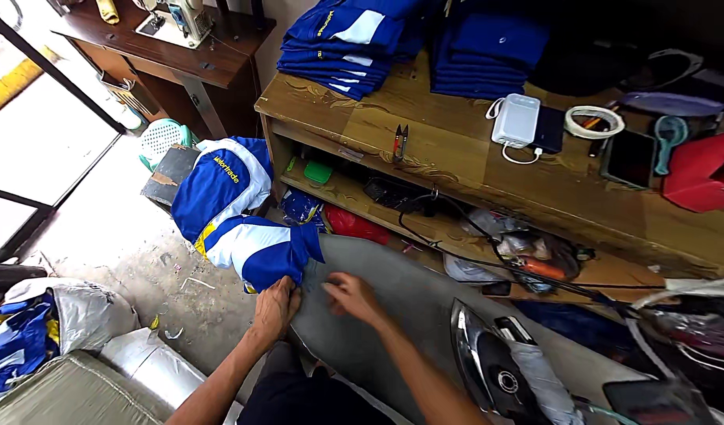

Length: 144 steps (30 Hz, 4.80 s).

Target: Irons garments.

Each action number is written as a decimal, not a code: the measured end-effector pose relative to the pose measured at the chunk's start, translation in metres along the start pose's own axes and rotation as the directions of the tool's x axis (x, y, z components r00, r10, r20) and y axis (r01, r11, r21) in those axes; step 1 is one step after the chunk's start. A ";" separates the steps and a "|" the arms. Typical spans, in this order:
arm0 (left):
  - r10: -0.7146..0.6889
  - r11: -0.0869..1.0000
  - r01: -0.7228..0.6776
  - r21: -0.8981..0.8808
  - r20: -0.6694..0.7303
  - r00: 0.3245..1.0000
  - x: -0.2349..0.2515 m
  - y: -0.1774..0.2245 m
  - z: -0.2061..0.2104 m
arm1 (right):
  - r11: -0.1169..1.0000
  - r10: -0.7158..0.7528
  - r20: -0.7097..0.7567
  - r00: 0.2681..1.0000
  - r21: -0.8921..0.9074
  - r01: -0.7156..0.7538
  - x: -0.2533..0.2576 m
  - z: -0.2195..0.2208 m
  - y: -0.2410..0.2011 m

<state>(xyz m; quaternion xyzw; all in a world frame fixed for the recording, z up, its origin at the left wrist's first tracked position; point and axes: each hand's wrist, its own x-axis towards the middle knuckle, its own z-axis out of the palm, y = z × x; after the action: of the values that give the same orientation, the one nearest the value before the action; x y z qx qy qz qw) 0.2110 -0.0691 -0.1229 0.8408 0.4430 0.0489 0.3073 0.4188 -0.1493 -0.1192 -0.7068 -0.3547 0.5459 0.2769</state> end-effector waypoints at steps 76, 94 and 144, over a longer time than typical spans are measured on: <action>0.104 0.977 -0.136 0.166 0.188 0.977 0.156 -0.164 -0.093 | 0.753 0.018 -0.383 0.924 -0.603 -0.264 -0.033 -0.037 -0.052; 0.361 0.932 -0.348 -0.098 0.198 0.911 0.226 0.010 -0.048 | 0.806 -0.276 -0.706 0.652 -0.540 -0.244 -0.146 -0.126 0.069; 0.293 0.840 -0.374 0.393 0.253 0.922 0.378 0.260 -0.023 | 0.881 0.015 -0.479 0.878 0.421 0.215 0.013 0.006 0.040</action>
<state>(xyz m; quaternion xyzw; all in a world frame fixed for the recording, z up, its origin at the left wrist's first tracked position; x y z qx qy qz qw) 0.6161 0.1257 -0.0308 0.9530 0.2588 -0.0754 0.1381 0.4226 -0.1629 -0.1596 -0.7109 -0.1742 0.4116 0.5431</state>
